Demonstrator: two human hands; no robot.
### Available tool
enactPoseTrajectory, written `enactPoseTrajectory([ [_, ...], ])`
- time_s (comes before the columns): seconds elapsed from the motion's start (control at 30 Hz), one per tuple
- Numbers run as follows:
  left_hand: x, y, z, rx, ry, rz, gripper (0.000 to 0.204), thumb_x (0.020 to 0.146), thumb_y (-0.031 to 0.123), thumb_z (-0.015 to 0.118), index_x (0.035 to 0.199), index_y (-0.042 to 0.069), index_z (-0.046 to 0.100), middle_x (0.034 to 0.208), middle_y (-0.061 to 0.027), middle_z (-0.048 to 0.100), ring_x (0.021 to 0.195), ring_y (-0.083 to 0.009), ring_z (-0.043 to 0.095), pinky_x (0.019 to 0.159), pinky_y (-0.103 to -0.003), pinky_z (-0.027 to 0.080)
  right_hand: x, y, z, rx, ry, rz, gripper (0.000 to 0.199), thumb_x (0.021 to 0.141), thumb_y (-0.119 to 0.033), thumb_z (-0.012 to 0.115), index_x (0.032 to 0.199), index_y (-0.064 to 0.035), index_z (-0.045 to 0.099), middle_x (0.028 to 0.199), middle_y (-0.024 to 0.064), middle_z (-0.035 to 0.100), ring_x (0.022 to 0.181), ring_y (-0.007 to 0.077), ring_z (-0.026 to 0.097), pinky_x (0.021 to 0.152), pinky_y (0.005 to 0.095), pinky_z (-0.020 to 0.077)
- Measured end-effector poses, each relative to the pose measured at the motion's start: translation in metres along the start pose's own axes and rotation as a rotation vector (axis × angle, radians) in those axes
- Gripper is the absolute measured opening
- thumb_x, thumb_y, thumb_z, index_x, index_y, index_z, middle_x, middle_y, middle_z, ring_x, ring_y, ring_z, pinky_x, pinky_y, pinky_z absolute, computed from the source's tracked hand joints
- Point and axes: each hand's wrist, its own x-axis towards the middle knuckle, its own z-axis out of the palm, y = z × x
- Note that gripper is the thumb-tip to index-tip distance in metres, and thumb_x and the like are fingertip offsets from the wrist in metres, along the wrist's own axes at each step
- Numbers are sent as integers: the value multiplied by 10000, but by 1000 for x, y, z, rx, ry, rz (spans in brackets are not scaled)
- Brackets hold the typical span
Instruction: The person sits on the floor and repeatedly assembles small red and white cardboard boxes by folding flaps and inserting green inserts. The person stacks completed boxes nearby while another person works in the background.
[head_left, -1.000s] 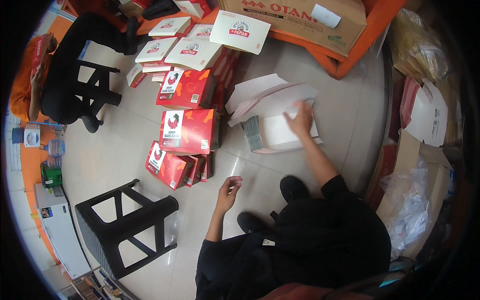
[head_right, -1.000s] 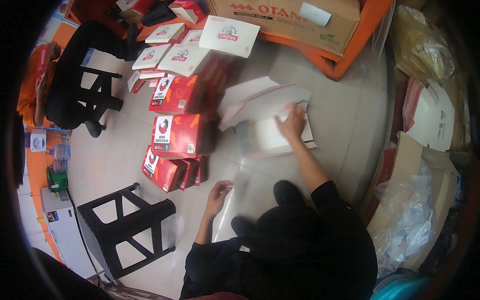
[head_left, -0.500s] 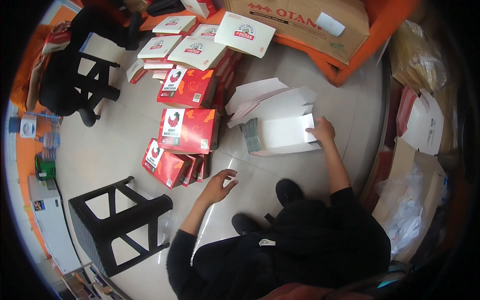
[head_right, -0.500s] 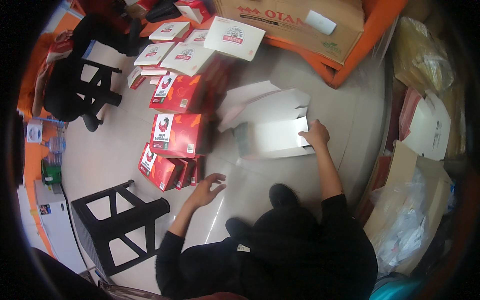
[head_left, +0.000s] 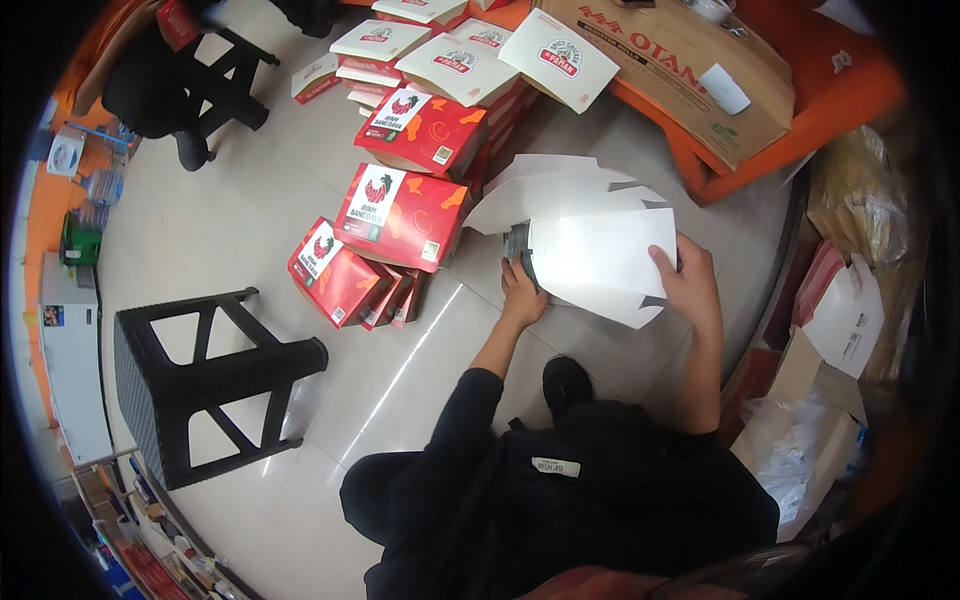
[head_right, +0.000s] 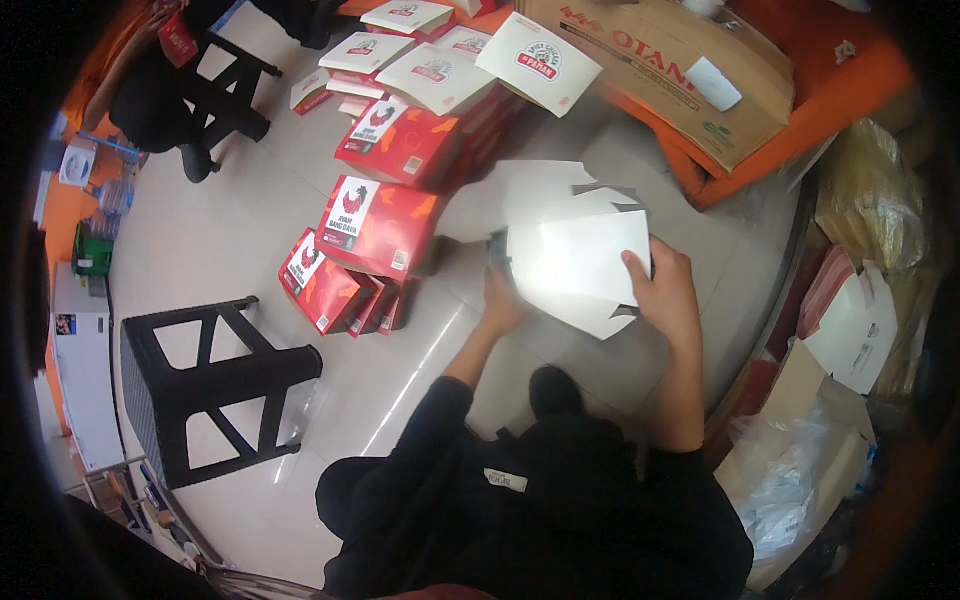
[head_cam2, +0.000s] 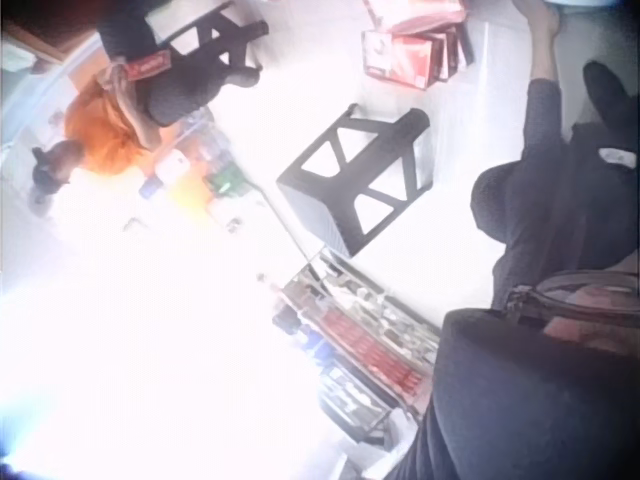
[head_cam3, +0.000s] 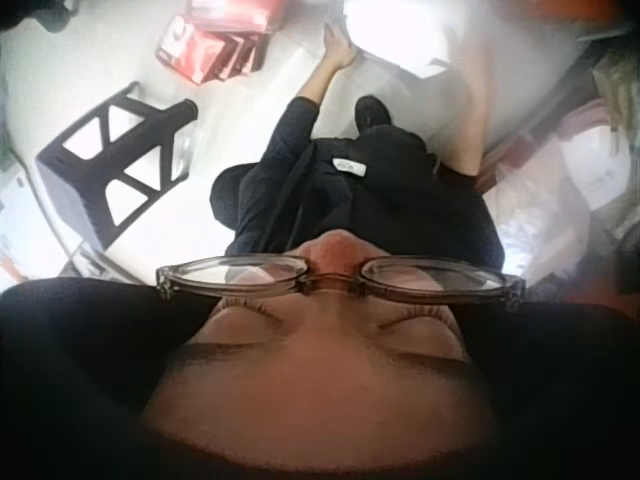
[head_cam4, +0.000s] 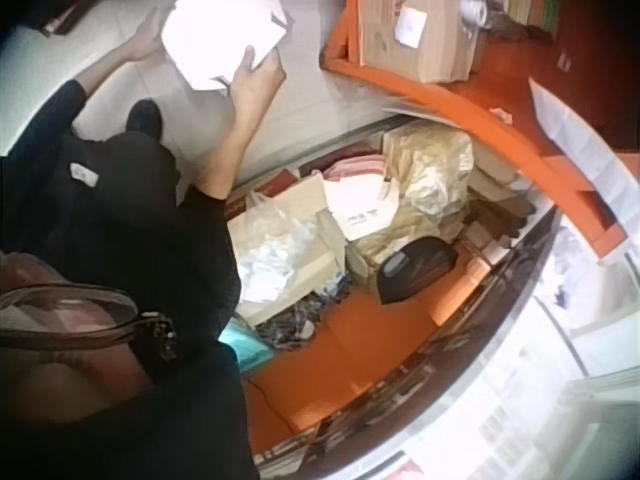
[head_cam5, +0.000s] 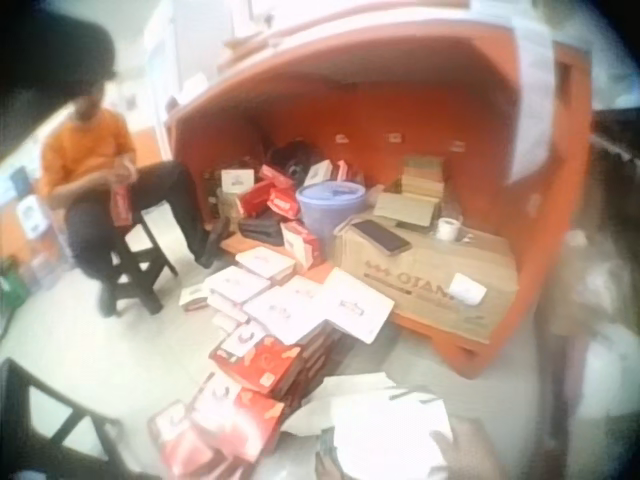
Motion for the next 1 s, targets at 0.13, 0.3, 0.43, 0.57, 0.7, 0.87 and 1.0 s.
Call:
enactPoseTrajectory([
  [0.13,-11,31,8,-79,269,-155,875,726,336,681,1367,68,150,1431,-213,162,1310,-444,183,1040,-551,218,-2,-50,2,-41,-75,-44,195,814,-126,587,876,58,571,712,227,590,649,361,594,620,383,451],
  [0.3,-16,42,-5,-330,591,-75,366,812,222,608,1143,98,514,1269,-141,467,1170,-349,451,998,-550,299,1,-61,11,-28,-90,-40,189,803,-117,592,869,60,583,710,220,599,618,333,593,593,377,447],
  [0.43,-17,42,-20,-217,678,-62,149,853,133,552,973,76,622,1001,-135,638,962,-327,603,963,-563,338,-5,-50,14,-32,-55,-12,194,788,-103,590,898,57,597,729,211,619,626,300,618,604,368,463],
  [0.57,-19,35,-47,-103,509,171,136,832,111,547,933,50,615,905,-136,649,848,-304,623,825,-454,450,-9,-56,19,-55,-28,-12,188,772,-81,582,905,50,601,739,207,628,663,301,637,636,359,479],
  [0.7,-8,30,-99,-427,91,60,102,771,96,569,830,20,602,789,-129,625,697,-250,593,660,-339,465,-6,-60,18,-97,-27,-22,185,762,-71,578,904,44,606,735,205,630,664,303,639,640,365,482],
  [0.87,-2,32,-106,-313,100,174,254,678,175,741,700,0,558,666,-71,596,622,-155,547,603,-275,450,-7,-63,25,26,-40,19,174,749,-70,588,884,40,606,693,190,619,594,297,621,587,337,481],
  [1.0,-4,37,-92,-304,169,24,329,598,182,807,633,-1,536,619,-68,582,574,-167,572,578,-299,464,-15,-58,34,0,-130,-43,164,739,-79,601,860,31,606,631,172,594,541,285,597,540,336,465],
])
